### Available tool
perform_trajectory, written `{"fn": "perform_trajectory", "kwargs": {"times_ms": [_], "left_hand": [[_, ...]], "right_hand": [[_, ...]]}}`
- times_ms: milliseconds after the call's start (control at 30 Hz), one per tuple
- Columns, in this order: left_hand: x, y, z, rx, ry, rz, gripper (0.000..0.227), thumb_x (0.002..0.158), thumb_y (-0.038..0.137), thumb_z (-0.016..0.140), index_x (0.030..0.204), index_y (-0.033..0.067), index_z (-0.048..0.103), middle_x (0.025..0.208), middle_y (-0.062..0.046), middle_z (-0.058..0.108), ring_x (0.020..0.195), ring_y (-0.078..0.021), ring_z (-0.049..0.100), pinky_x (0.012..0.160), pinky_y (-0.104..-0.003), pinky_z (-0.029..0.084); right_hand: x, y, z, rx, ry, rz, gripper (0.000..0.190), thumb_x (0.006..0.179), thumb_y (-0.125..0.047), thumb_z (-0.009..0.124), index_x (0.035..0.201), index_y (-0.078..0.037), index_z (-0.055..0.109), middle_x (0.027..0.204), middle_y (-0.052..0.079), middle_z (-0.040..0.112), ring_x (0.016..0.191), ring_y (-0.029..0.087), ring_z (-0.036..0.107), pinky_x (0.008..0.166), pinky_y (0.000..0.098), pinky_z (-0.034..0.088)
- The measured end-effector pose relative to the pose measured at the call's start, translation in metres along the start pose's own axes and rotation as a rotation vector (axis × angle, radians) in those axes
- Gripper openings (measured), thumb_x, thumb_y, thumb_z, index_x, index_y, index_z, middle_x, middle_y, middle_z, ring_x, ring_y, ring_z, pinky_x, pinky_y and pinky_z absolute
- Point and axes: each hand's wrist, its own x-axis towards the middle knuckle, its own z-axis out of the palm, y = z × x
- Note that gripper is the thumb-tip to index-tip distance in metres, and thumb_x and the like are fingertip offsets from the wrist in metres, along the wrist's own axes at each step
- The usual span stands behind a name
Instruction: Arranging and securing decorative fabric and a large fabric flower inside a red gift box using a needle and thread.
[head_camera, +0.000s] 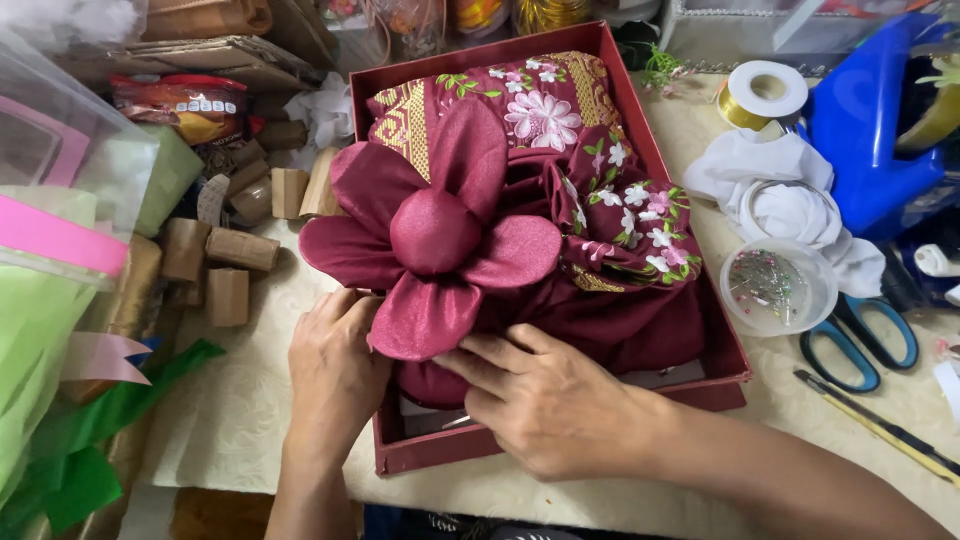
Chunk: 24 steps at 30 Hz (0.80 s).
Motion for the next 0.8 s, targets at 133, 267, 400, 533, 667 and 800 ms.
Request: {"fn": "perform_trajectory", "kwargs": {"times_ms": [133, 267, 400, 533, 667, 800], "left_hand": [[0.000, 0.001, -0.014, -0.177, -0.028, 0.041, 0.012, 0.089, 0.013, 0.070, 0.101, 0.0082, 0.070, 0.090, -0.004, 0.067, 0.081, -0.0230, 0.062, 0.077, -0.039, 0.048], [0.002, 0.008, -0.023, -0.279, -0.082, 0.138, 0.015, 0.092, 0.014, 0.071, 0.102, 0.0027, 0.070, 0.100, -0.008, 0.069, 0.095, -0.0273, 0.062, 0.084, -0.040, 0.050], [-0.001, 0.007, -0.016, -0.284, -0.068, 0.215, 0.030, 0.089, 0.028, 0.078, 0.102, 0.0041, 0.066, 0.094, -0.010, 0.059, 0.085, -0.0287, 0.054, 0.080, -0.041, 0.046], [0.001, 0.009, -0.012, -0.232, -0.066, 0.221, 0.031, 0.091, 0.032, 0.076, 0.093, 0.0058, 0.062, 0.088, -0.010, 0.055, 0.081, -0.0309, 0.052, 0.075, -0.044, 0.043], [-0.003, 0.005, -0.005, -0.201, -0.072, 0.170, 0.022, 0.087, 0.023, 0.075, 0.085, 0.0076, 0.060, 0.089, -0.009, 0.055, 0.084, -0.0309, 0.052, 0.070, -0.044, 0.041], [-0.002, 0.011, -0.004, -0.252, -0.033, 0.125, 0.020, 0.089, 0.020, 0.071, 0.082, 0.0062, 0.059, 0.085, -0.008, 0.054, 0.078, -0.0293, 0.051, 0.071, -0.042, 0.043]], "right_hand": [[0.005, 0.003, 0.006, -0.088, -0.008, 0.030, 0.021, 0.085, -0.017, 0.056, 0.091, 0.000, 0.067, 0.126, 0.024, 0.069, 0.122, 0.040, 0.061, 0.088, 0.0466, 0.045], [0.007, 0.003, 0.002, -0.062, 0.005, 0.036, 0.016, 0.083, -0.017, 0.059, 0.086, -0.002, 0.064, 0.127, 0.022, 0.066, 0.124, 0.040, 0.060, 0.086, 0.0466, 0.045], [0.004, 0.003, -0.005, 0.017, -0.019, 0.033, 0.017, 0.086, -0.019, 0.061, 0.088, -0.003, 0.067, 0.134, 0.024, 0.065, 0.128, 0.041, 0.057, 0.095, 0.0489, 0.044], [0.003, 0.001, -0.013, 0.112, 0.010, 0.046, 0.011, 0.086, -0.015, 0.062, 0.085, -0.005, 0.064, 0.143, 0.025, 0.061, 0.134, 0.041, 0.055, 0.104, 0.0499, 0.041], [0.003, -0.002, -0.020, 0.096, 0.040, 0.033, 0.011, 0.088, -0.014, 0.062, 0.083, -0.004, 0.063, 0.138, 0.025, 0.064, 0.129, 0.043, 0.057, 0.105, 0.0508, 0.039], [0.000, -0.007, -0.023, 0.048, 0.054, 0.045, 0.011, 0.090, -0.015, 0.058, 0.087, -0.006, 0.064, 0.134, 0.020, 0.068, 0.121, 0.037, 0.060, 0.092, 0.0448, 0.042]]}}
